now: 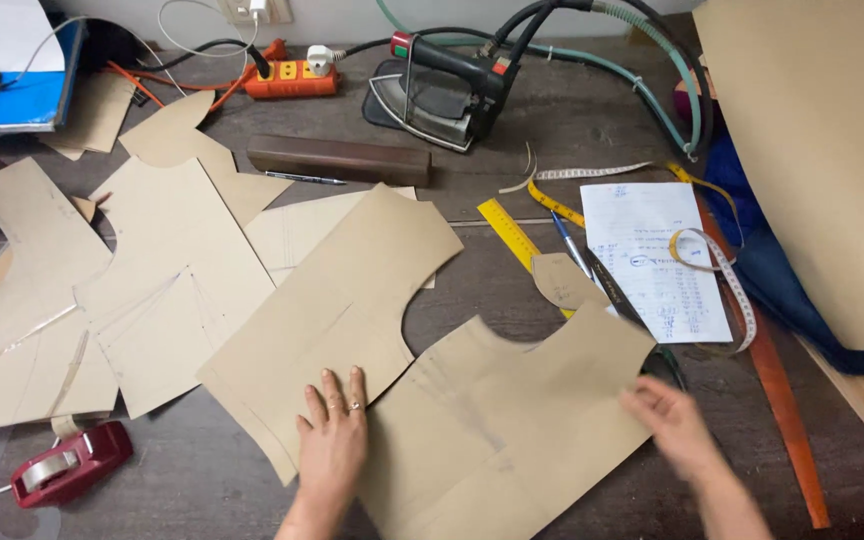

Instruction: The person uses shears to cut along the marked lines of a brown paper pattern piece on a work table. After cutting, they place the piece aside and align two other pattern pieces together on the table.

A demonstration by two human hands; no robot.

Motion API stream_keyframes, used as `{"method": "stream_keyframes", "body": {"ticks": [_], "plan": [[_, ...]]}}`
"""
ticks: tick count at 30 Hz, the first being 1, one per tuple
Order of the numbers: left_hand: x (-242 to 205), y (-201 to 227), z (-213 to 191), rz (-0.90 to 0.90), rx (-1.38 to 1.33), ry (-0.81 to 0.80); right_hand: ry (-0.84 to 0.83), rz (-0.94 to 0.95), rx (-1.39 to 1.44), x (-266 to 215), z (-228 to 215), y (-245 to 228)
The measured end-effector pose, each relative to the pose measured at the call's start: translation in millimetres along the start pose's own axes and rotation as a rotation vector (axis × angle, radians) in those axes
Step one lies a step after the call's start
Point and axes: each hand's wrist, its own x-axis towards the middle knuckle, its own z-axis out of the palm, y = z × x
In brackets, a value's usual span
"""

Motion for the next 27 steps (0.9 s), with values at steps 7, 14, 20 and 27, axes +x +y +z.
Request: {"method": "stream_keyframes", "body": {"ticks": [7,14,20,27], "plan": [[-2.7,73.0,-46.5,0.026,-0.011,-0.198,-0.044,-0.097,-0.418,20.7,-41.9,-168.8],[-19.5,93.8,-51.1,-0.056,-0.284,-0.417,-0.438,-0.409,-0.727,78.4,10.0,-201.2],[-49.2,62.1,-33.1,0.003,-0.075,-0.401,-0.34,-0.131,-0.184,52.5,94.4,-175.0],[-63.6,34.0,-15.1,-0.085,-0.08,-0.241,-0.258,0.147,0.026,-21.9,93.9,-158.7]]}}
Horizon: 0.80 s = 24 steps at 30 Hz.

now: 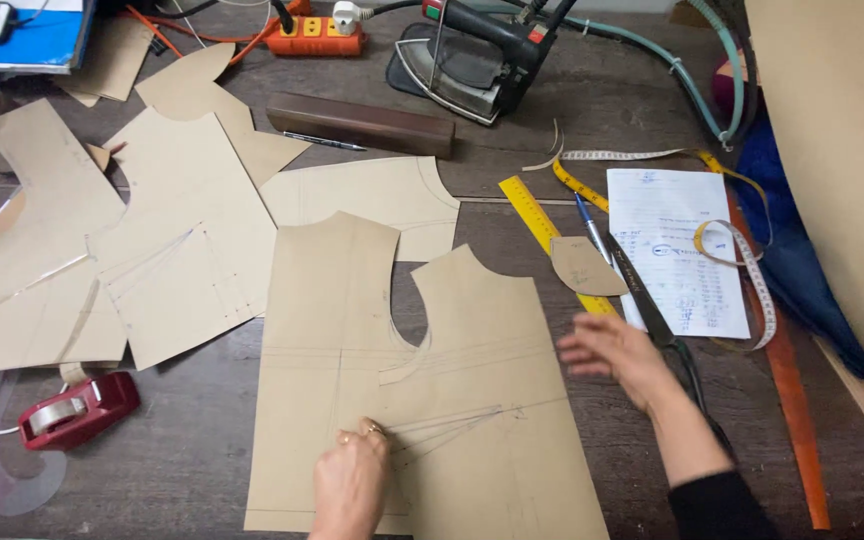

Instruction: The person uses shears to cut along the marked lines of a brown paper pattern piece on a work table. After cutting, they place the piece aside and align two other pattern pieces together on the table.

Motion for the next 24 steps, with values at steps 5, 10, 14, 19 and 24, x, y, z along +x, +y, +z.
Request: {"method": "stream_keyframes", "body": {"ticks": [5,10,14,19,24], "plan": [[13.4,-13.3,-32.7,-0.013,-0.227,-0.196,0.077,0.123,-0.122,-25.8,12.9,47.7],[9.8,-11.7,-18.7,0.13,-0.306,0.134,0.223,-0.033,-0.259,-22.6,15.2,99.5],[-1.5,-0.5,4.4,0.153,-0.296,0.379,0.33,-0.312,-0.479,-11.6,12.0,142.4],[-4.6,3.8,-6.1,0.128,-0.31,0.426,0.413,-0.179,-0.546,-29.9,23.6,123.7],[-5.9,3.5,-15.5,0.107,-0.31,0.433,0.344,-0.03,-0.234,-33.2,27.9,105.1]]}}
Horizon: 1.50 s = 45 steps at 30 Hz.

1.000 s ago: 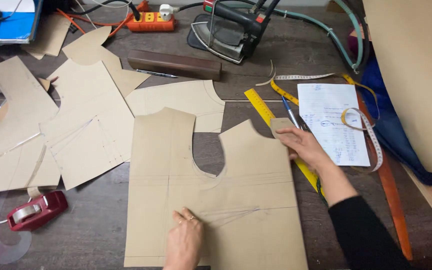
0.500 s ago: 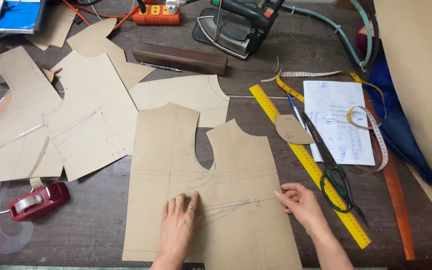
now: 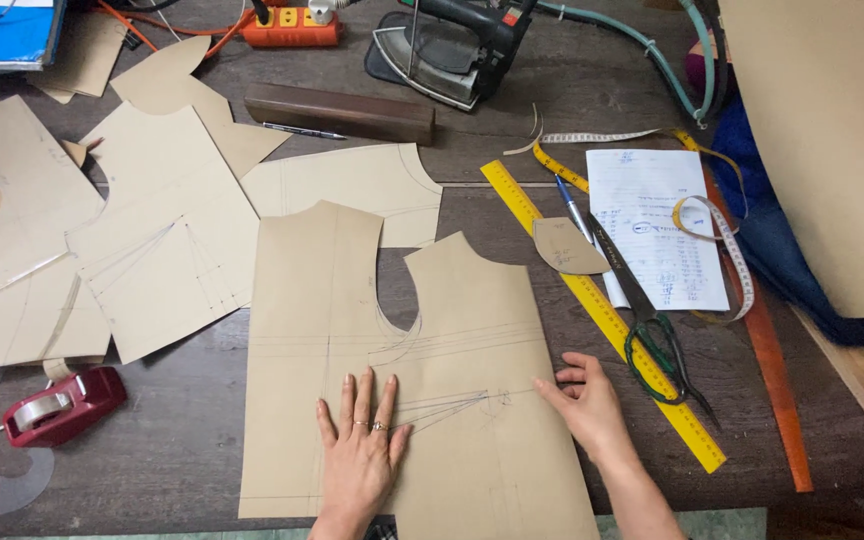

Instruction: The person uses shears to cut along the marked lines of a brown paper pattern piece on a work table. After cutting, they place the piece aside and align two other pattern pieces together on the table.

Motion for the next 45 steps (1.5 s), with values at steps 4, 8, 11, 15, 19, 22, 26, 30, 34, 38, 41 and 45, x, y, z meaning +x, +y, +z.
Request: {"method": "stream_keyframes", "body": {"ticks": [4,8,11,15,19,22,26,30,34,38,41,45], "plan": [[-1.0,5.8,1.0,-0.018,0.024,0.018,-0.192,0.042,0.272,-0.1,-2.9,3.0],[-11.6,14.3,7.0,-0.061,0.064,-0.003,-0.176,0.017,0.169,25.5,-10.7,33.8],[-19.6,24.7,-4.2,-0.075,0.042,-0.021,-0.055,0.092,-0.025,30.2,-45.3,10.8],[-14.2,27.1,-5.0,-0.106,0.033,-0.096,-0.056,-0.059,0.164,39.6,-70.9,10.4],[18.6,25.5,-13.4,0.08,-0.185,-0.063,-0.059,-0.025,0.227,53.5,-70.7,36.9],[36.7,24.4,-4.7,0.148,-0.247,-0.015,-0.05,-0.051,0.283,58.7,-62.8,53.4],[43.5,20.5,4.6,0.144,-0.253,0.023,-0.053,-0.05,0.253,48.9,-57.4,44.2],[43.3,19.6,1.1,0.128,-0.258,0.026,-0.078,-0.1,0.263,58.2,-55.1,58.4],[45.5,20.7,-1.1,0.128,-0.258,0.012,-0.063,-0.044,0.258,59.3,-53.8,55.5],[46.0,21.2,-4.7,0.124,-0.26,0.028,-0.078,-0.033,0.291,56.2,-53.9,49.8],[47.4,20.8,-4.9,0.128,-0.26,0.033,-0.001,0.107,0.206,53.7,-51.8,37.4],[46.5,20.5,-2.5,0.133,-0.252,0.042,-0.013,0.022,0.279,59.4,-51.5,48.7]]}}
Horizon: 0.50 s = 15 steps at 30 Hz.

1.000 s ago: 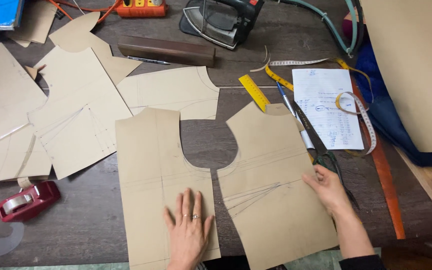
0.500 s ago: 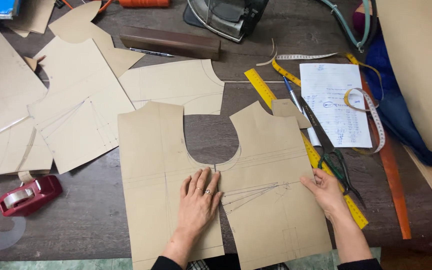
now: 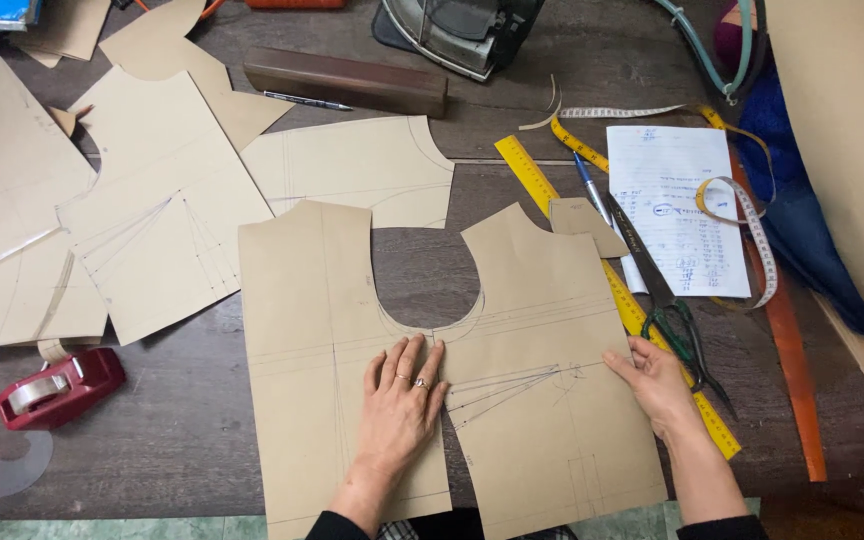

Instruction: The person uses shears to cut along the marked lines of a brown paper pattern piece on a work table. After cutting, they place the piece aside and align two other pattern pieces together on the table.

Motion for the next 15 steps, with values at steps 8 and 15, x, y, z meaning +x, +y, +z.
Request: {"method": "stream_keyframes", "body": {"ticks": [8,15], "plan": [[-0.8,0.5,0.6,-0.017,-0.014,-0.031,-0.028,0.019,0.003,-9.0,2.5,-10.5],[0.6,1.8,-1.5,0.01,0.017,0.014,-0.058,-0.082,-0.004,-7.0,0.3,-6.5]]}}
